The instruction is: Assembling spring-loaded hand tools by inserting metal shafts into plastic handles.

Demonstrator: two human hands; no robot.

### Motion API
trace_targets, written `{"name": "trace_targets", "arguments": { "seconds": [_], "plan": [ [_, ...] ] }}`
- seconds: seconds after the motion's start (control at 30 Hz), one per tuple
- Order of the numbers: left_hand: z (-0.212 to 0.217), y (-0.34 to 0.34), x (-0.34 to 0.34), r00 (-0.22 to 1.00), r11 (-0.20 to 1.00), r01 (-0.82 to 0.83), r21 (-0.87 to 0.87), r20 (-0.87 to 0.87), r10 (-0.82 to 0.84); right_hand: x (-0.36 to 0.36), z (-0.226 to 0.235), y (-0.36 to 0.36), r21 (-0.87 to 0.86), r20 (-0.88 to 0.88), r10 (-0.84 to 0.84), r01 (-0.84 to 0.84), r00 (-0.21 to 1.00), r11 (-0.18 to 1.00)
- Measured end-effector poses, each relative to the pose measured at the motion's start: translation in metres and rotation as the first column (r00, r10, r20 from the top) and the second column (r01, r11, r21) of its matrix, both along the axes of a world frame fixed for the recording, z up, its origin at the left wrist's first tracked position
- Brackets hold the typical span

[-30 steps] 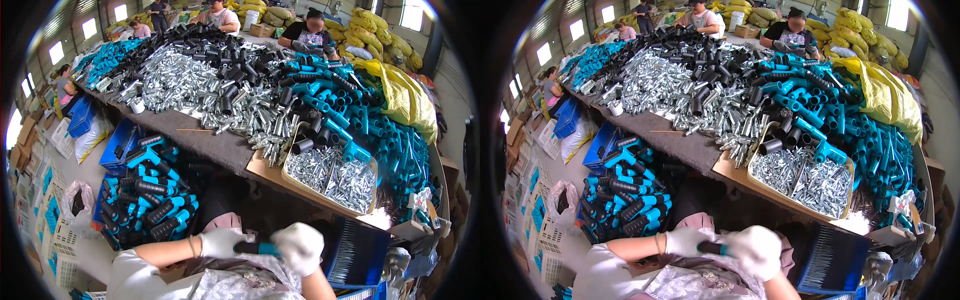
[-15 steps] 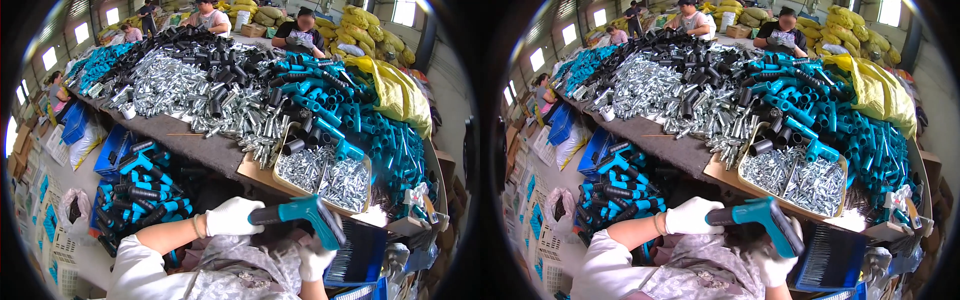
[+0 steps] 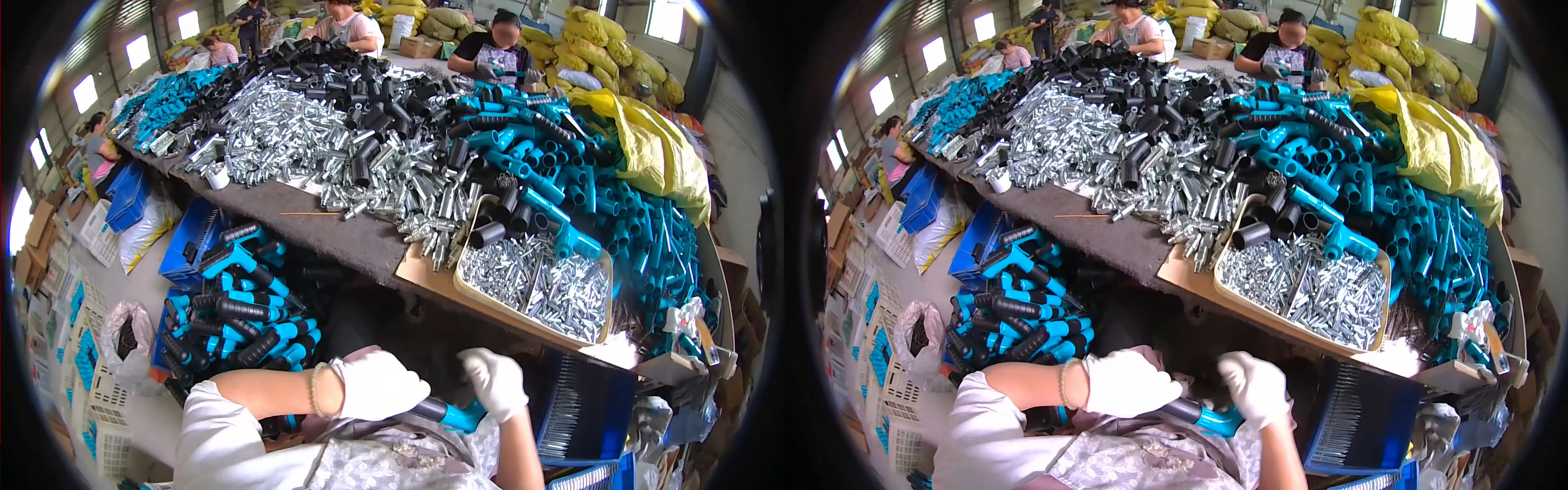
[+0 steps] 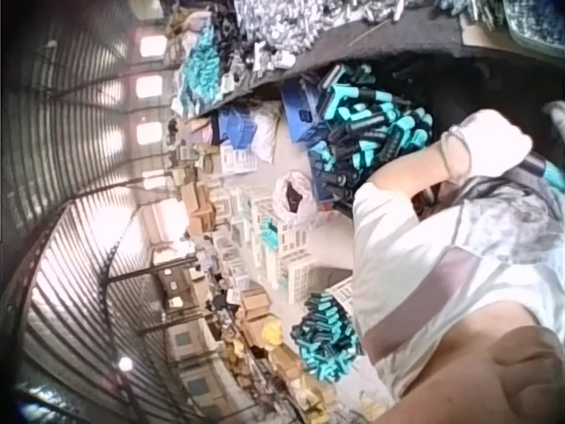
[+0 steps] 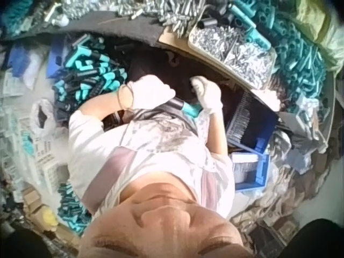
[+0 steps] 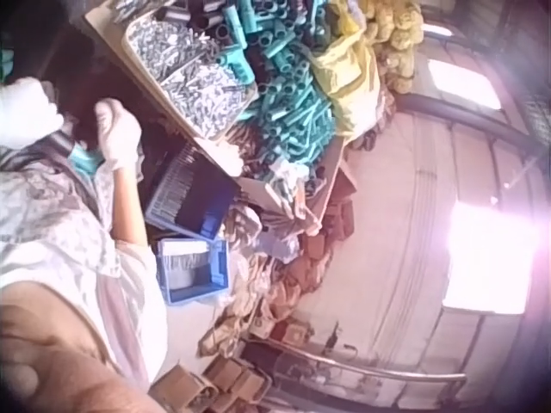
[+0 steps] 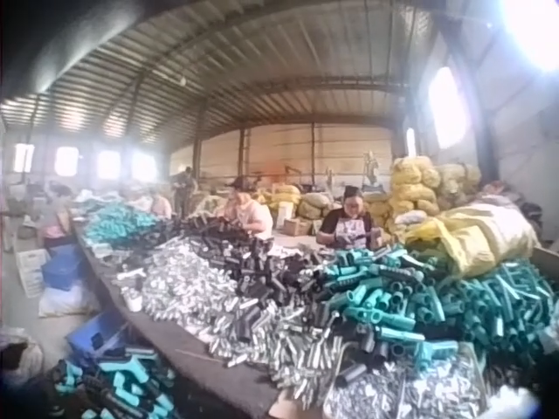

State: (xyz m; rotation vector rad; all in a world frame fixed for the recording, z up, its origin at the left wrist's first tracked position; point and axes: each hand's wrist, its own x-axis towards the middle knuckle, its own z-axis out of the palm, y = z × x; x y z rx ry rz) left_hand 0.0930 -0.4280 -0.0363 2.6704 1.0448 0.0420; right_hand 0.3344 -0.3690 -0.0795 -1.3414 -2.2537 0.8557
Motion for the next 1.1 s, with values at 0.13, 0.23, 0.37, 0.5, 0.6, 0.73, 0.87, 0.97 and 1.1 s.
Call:
{"name": "trace_targets", "arguments": {
  "seconds": [0.13,0.23,0.37,0.5,0.6,0.73,0.87,0.97,1.1],
  "plan": [
    [0.030,0.059,0.005,0.965,0.928,0.084,0.364,0.203,-0.167,-0.021,-0.035,-0.030,-0.461,-0.584,0.025,-0.357,0.811,0.812],
    [0.021,0.133,-0.018,0.724,0.749,-0.446,0.490,0.690,-0.020,-0.028,-0.031,-0.033,-0.539,-0.682,-0.168,-0.333,0.712,0.773],
    [-0.019,0.195,-0.046,0.674,0.547,-0.737,0.398,0.371,0.639,-0.033,-0.001,-0.044,-0.554,-0.707,-0.258,-0.289,0.659,0.781],
    [-0.049,0.217,-0.038,0.617,0.590,-0.771,0.239,0.507,0.601,-0.022,-0.012,-0.046,-0.499,-0.712,-0.305,-0.151,0.633,0.853],
    [-0.035,0.207,-0.052,0.559,0.604,-0.779,0.167,0.620,0.550,-0.029,-0.008,-0.047,-0.509,-0.724,-0.301,-0.186,0.620,0.841],
    [-0.032,0.163,-0.062,0.269,0.721,-0.655,-0.226,0.822,0.502,-0.024,0.001,-0.044,-0.421,-0.678,-0.183,-0.172,0.712,0.891],
    [-0.031,0.068,-0.038,0.016,0.683,-0.017,-0.730,0.683,0.731,-0.011,-0.021,-0.037,-0.329,-0.513,-0.189,0.011,0.838,0.944],
    [-0.033,0.012,-0.028,0.138,0.376,0.113,-0.920,0.389,0.911,-0.022,-0.015,-0.032,-0.029,-0.322,0.033,-0.045,0.946,0.999],
    [-0.037,-0.009,-0.029,0.108,0.312,0.037,-0.949,0.314,0.943,-0.032,-0.009,-0.035,0.072,-0.167,0.122,-0.111,0.978,0.991]
  ]
}}
